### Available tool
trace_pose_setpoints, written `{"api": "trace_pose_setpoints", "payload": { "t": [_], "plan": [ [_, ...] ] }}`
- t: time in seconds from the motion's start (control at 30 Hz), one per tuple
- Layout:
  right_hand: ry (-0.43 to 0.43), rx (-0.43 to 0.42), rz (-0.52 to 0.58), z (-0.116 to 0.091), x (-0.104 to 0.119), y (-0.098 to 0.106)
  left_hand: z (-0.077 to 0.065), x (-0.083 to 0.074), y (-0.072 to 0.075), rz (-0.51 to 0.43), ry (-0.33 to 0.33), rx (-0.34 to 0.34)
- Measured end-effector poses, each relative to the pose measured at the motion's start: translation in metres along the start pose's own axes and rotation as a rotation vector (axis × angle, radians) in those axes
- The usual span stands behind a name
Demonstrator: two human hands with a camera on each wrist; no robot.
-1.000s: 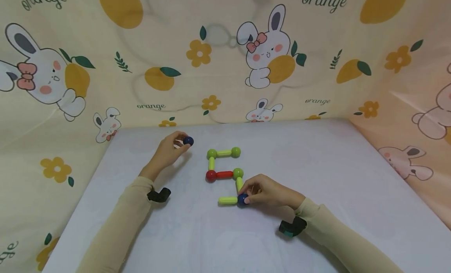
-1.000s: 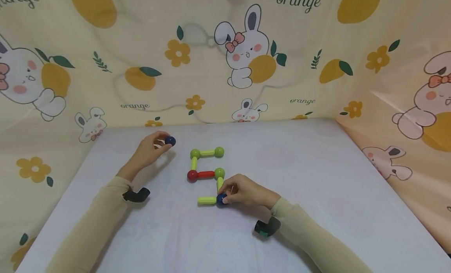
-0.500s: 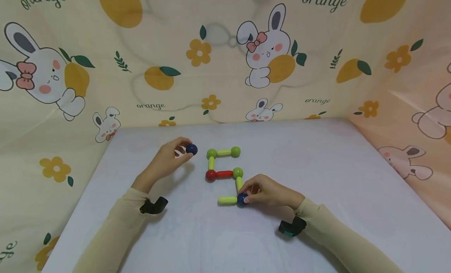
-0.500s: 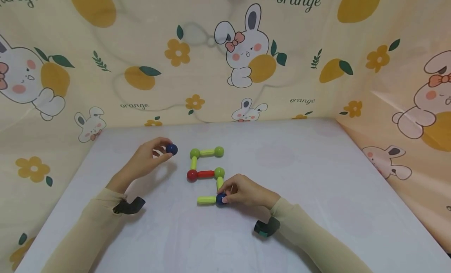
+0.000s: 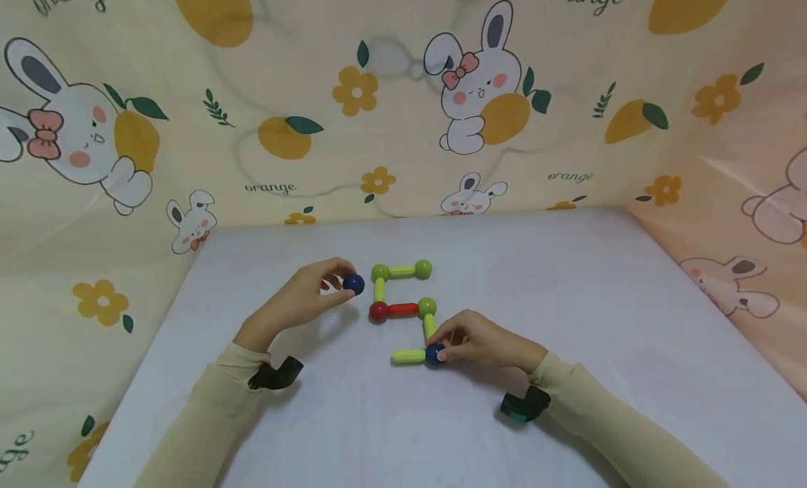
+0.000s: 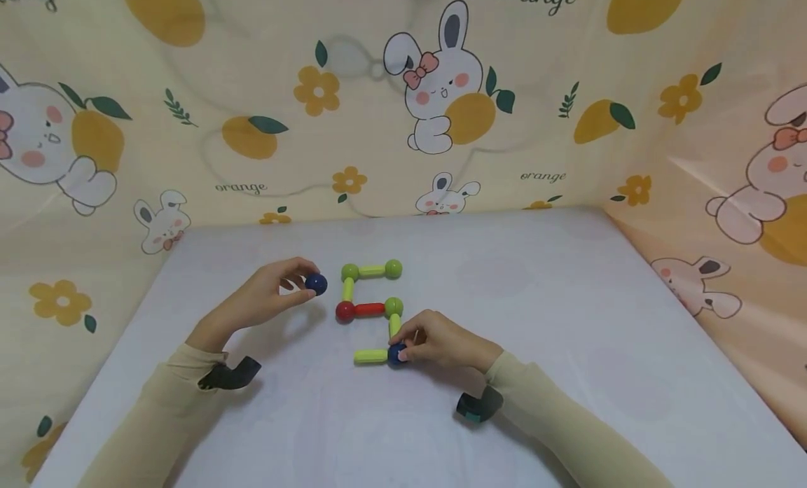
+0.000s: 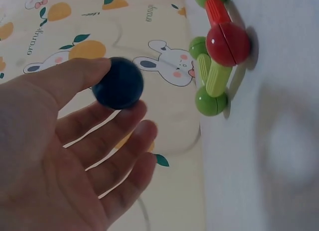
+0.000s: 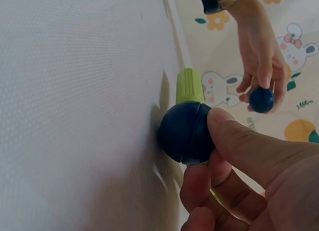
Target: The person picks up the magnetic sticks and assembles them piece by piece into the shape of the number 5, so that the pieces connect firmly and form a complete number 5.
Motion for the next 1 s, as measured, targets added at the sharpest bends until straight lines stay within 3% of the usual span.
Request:
{"api": "trace_pose_setpoints", "payload": {
  "t": [0.37,1.0],
  "plan": [
    [-0.006,0.001,0.010,-0.002,-0.002,0.001,-0.002,-0.004,-0.022,0.004,-0.025,0.139],
    [0.007,0.006,0.009,-0.001,-0.002,-0.001,-0.008,-0.016,-0.038,0.020,-0.074,0.256]
  ]
}}
Point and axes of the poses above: each hand's wrist, its own z-axis towards the middle knuckle, its own y-axis out of the back of the hand, x = y × z, the point moved 8 cm from there along z, towards the middle knuckle, and after that the axes turned 6 degrees about z, right-handed, at the moved point
